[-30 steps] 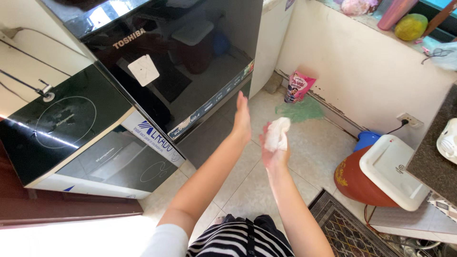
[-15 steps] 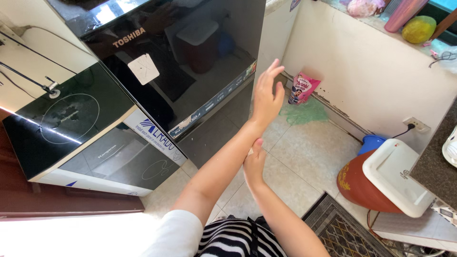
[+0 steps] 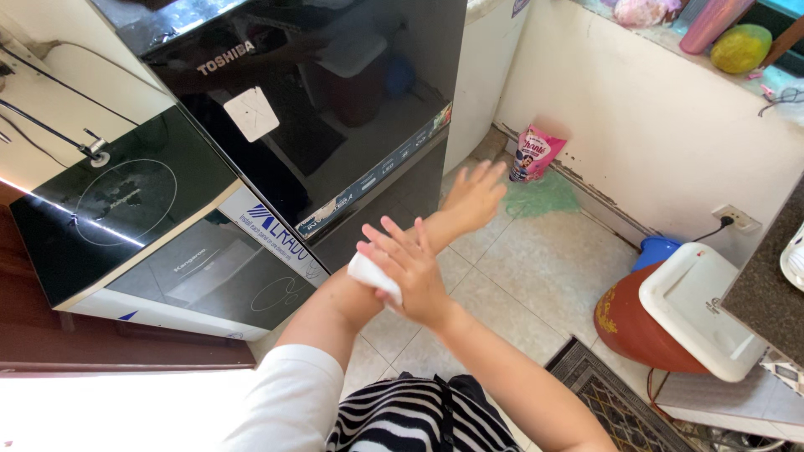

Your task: The person washes their hands, then rinses leafy greens in a red colander under running water. They dry their hands with a paper towel, open a refrigerator, and retrieve a small bowl containing a yellow substance. The person places the bowl on the counter and uses chopsticks to transfer some of the substance into a pot on the stove.

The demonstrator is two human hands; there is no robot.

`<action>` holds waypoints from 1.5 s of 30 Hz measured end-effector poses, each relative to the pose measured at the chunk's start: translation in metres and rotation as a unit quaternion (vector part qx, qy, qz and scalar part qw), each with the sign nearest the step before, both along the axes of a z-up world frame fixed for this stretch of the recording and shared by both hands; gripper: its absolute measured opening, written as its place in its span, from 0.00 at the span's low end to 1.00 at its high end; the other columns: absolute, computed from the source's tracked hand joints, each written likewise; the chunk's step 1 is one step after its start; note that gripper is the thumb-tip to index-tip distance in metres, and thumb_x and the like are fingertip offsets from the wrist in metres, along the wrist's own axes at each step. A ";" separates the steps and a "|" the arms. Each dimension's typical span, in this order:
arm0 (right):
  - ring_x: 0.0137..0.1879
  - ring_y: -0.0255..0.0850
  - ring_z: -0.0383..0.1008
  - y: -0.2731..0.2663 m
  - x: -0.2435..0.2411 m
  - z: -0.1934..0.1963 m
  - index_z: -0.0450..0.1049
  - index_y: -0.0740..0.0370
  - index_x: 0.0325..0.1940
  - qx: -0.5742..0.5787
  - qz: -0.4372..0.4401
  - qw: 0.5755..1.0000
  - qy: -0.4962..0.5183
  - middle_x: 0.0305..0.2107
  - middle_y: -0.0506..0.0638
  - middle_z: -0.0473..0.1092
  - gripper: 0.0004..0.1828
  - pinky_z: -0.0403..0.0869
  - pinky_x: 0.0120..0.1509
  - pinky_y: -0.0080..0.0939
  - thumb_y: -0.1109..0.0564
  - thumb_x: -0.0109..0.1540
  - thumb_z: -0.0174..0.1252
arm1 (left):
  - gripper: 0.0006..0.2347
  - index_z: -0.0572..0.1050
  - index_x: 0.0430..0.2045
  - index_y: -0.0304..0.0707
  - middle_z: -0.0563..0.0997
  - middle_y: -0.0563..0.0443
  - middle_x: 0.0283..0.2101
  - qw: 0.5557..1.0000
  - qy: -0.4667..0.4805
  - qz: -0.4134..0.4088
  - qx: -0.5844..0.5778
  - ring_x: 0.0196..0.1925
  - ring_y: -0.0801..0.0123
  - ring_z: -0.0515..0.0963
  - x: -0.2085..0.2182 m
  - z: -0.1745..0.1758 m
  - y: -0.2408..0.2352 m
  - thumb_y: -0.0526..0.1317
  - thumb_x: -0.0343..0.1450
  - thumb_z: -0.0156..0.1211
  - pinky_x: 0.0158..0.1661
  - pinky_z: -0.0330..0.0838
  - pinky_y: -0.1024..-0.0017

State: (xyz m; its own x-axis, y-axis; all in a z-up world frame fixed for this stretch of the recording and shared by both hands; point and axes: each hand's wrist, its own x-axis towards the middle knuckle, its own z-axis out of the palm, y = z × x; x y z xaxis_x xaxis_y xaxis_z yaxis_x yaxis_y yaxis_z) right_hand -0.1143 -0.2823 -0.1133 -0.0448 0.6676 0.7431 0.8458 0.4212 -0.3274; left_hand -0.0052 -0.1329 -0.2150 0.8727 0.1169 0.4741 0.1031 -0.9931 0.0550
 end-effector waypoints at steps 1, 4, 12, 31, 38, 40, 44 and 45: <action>0.78 0.50 0.61 0.003 0.002 -0.001 0.72 0.53 0.64 -0.015 -0.013 1.000 0.010 0.66 0.50 0.68 0.24 0.42 0.84 0.65 0.47 0.64 0.56 | 0.09 0.78 0.39 0.41 0.65 0.42 0.69 1.000 -0.005 -0.013 0.018 0.71 0.46 0.63 -0.005 -0.013 0.000 0.39 0.66 0.61 0.61 0.65 0.38; 0.75 0.50 0.65 0.011 0.024 -0.012 0.77 0.55 0.60 -0.019 -0.030 0.999 0.006 0.63 0.50 0.72 0.19 0.47 0.84 0.63 0.57 0.64 0.57 | 0.07 0.81 0.36 0.42 0.64 0.44 0.71 0.999 0.033 -0.004 0.035 0.73 0.46 0.61 -0.013 -0.047 0.006 0.38 0.69 0.58 0.63 0.63 0.35; 0.72 0.49 0.69 0.016 0.074 -0.045 0.77 0.61 0.58 0.002 0.012 1.000 -0.020 0.60 0.51 0.73 0.19 0.55 0.82 0.58 0.64 0.62 0.57 | 0.16 0.76 0.52 0.38 0.53 0.33 0.74 0.970 0.240 0.009 0.024 0.76 0.33 0.48 -0.026 -0.097 0.005 0.43 0.72 0.53 0.61 0.47 0.27; 0.66 0.51 0.69 0.003 0.131 -0.124 0.66 0.64 0.66 -0.065 -0.185 0.902 0.384 0.64 0.57 0.65 0.18 0.67 0.69 0.46 0.62 0.71 0.49 | 0.21 0.67 0.65 0.43 0.68 0.41 0.70 0.923 0.014 -0.110 -0.369 0.73 0.54 0.66 -0.095 -0.013 -0.006 0.44 0.75 0.59 0.69 0.62 0.59; 0.76 0.51 0.68 0.058 0.059 -0.139 0.70 0.62 0.67 -0.094 -0.237 0.891 0.377 0.68 0.58 0.67 0.22 0.66 0.76 0.44 0.61 0.68 0.51 | 0.19 0.62 0.66 0.50 0.68 0.48 0.66 0.481 -0.175 -0.003 -0.859 0.67 0.62 0.67 -0.087 -0.053 -0.014 0.47 0.79 0.43 0.63 0.65 0.60; 0.78 0.53 0.56 0.062 0.043 -0.146 0.69 0.60 0.68 -0.233 -0.252 0.899 0.272 0.70 0.57 0.61 0.23 0.50 0.72 0.59 0.59 0.67 0.51 | 0.17 0.67 0.61 0.42 0.74 0.44 0.60 0.412 -0.244 0.007 -0.878 0.61 0.59 0.73 -0.094 -0.083 0.001 0.46 0.80 0.42 0.60 0.69 0.59; 0.80 0.57 0.51 0.056 0.014 -0.150 0.62 0.70 0.73 -0.209 -0.029 0.951 0.224 0.72 0.65 0.57 0.28 0.48 0.81 0.50 0.54 0.70 0.49 | 0.10 0.70 0.49 0.39 0.81 0.42 0.46 0.258 -0.295 0.131 -0.911 0.45 0.57 0.81 -0.124 -0.153 0.052 0.39 0.80 0.39 0.47 0.79 0.60; 0.79 0.56 0.52 0.054 0.003 -0.150 0.62 0.69 0.73 -0.246 -0.017 0.939 0.238 0.72 0.64 0.57 0.29 0.50 0.80 0.49 0.53 0.70 0.49 | 0.09 0.70 0.47 0.40 0.82 0.42 0.43 0.237 -0.307 0.173 -0.905 0.42 0.58 0.82 -0.132 -0.169 0.064 0.36 0.80 0.39 0.44 0.80 0.61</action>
